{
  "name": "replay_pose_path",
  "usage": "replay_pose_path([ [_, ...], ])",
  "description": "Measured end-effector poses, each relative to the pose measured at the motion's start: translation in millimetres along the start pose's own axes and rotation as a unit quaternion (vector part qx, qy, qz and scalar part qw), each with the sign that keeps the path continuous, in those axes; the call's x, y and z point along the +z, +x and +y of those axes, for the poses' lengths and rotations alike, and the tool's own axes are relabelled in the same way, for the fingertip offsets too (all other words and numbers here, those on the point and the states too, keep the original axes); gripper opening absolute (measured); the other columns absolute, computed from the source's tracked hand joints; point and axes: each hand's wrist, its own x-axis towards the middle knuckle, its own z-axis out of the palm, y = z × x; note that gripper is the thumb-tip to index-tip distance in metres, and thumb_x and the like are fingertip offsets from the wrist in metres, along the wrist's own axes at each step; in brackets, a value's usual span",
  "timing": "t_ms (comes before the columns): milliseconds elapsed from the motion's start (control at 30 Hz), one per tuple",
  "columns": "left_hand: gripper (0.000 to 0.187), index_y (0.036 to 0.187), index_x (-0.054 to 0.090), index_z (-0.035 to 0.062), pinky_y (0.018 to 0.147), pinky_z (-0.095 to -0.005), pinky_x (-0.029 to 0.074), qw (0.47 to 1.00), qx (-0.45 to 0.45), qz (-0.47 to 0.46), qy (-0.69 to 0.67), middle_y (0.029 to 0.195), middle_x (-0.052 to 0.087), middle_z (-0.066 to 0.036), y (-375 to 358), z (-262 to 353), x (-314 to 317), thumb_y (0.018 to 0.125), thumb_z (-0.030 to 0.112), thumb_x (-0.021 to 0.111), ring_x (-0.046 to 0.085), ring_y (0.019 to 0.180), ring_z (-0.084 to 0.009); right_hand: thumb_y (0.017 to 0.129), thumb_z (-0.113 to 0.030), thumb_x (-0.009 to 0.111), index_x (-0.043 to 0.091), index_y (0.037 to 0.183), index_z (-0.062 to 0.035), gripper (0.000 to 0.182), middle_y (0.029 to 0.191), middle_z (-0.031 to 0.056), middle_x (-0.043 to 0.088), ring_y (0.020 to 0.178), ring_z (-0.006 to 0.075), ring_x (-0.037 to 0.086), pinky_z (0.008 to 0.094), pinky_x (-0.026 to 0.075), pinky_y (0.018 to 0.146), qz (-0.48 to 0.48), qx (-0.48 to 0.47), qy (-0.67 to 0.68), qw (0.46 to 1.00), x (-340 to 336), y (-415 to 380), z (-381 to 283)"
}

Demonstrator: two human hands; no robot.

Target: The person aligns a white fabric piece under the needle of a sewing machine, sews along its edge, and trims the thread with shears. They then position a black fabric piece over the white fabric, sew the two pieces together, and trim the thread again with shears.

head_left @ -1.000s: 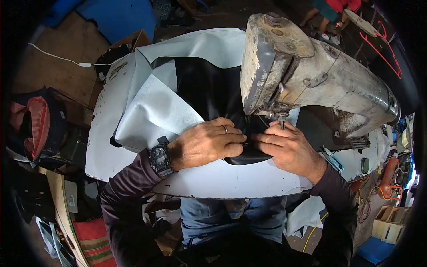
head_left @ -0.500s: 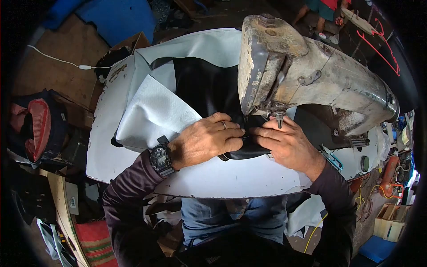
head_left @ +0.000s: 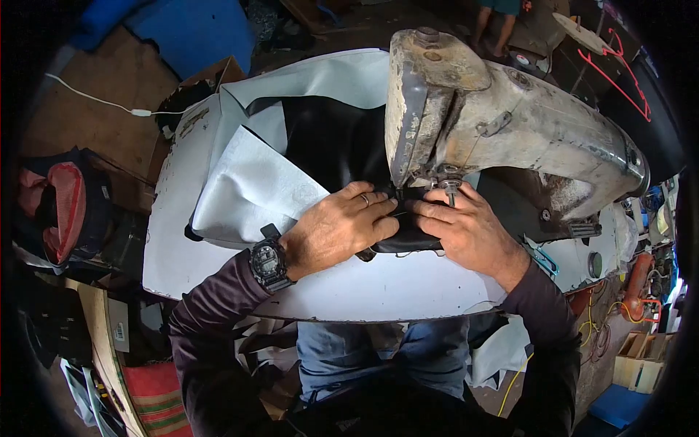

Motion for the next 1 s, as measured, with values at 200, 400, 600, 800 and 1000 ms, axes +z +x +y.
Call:
replay_pose_path([
  [200,0.020,0.111,0.068,0.0081,0.121,-0.0451,0.050,1.000,-0.021,-0.003,0.021,0.135,0.075,-0.015,2,11,-2,0.092,0.014,0.069,0.071,0.130,-0.0278,0.085,-0.006,0.073,0.077,0.106,-0.0060,0.022,0.127,0.0068,0.078,0.119,0.0251,0.063,0.0490,0.042,0.124,-0.001,0.011,-0.006,1.000,0,0,-1],
  [400,0.019,0.111,0.067,0.0062,0.120,-0.0458,0.049,0.998,-0.051,-0.004,0.032,0.134,0.076,-0.017,3,19,2,0.093,0.013,0.068,0.071,0.129,-0.0284,0.085,-0.006,0.073,0.076,0.106,-0.0064,0.021,0.127,0.0058,0.078,0.125,0.0259,0.062,0.0507,0.040,0.126,-0.023,0.025,-0.004,0.999,-1,-1,-1],
  [600,0.020,0.111,0.066,0.0059,0.120,-0.0432,0.048,0.995,-0.083,0.011,0.046,0.132,0.076,-0.017,7,29,1,0.092,0.010,0.067,0.072,0.129,-0.0271,0.089,-0.006,0.070,0.076,0.105,-0.0066,0.018,0.128,0.0039,0.078,0.131,0.0266,0.061,0.0518,0.038,0.127,0.006,0.020,-0.017,1.000,6,-2,4],
  [800,0.022,0.112,0.065,0.0039,0.118,-0.0429,0.049,0.991,-0.107,0.006,0.076,0.129,0.076,-0.018,12,39,6,0.091,0.009,0.068,0.073,0.126,-0.0278,0.090,-0.007,0.070,0.074,0.111,-0.0059,0.021,0.126,0.0073,0.078,0.131,0.0268,0.061,0.0522,0.037,0.128,0.028,0.003,-0.031,0.999,0,1,-3],
  [1000,0.020,0.109,0.063,0.0022,0.111,-0.0417,0.053,0.986,-0.148,0.029,0.073,0.119,0.078,-0.018,23,44,10,0.090,0.007,0.068,0.075,0.117,-0.0293,0.090,-0.002,0.068,0.073,0.114,-0.0042,0.025,0.121,0.0101,0.078,0.130,0.0285,0.062,0.0528,0.036,0.129,0.001,0.007,-0.015,1.000,5,0,-7],
])
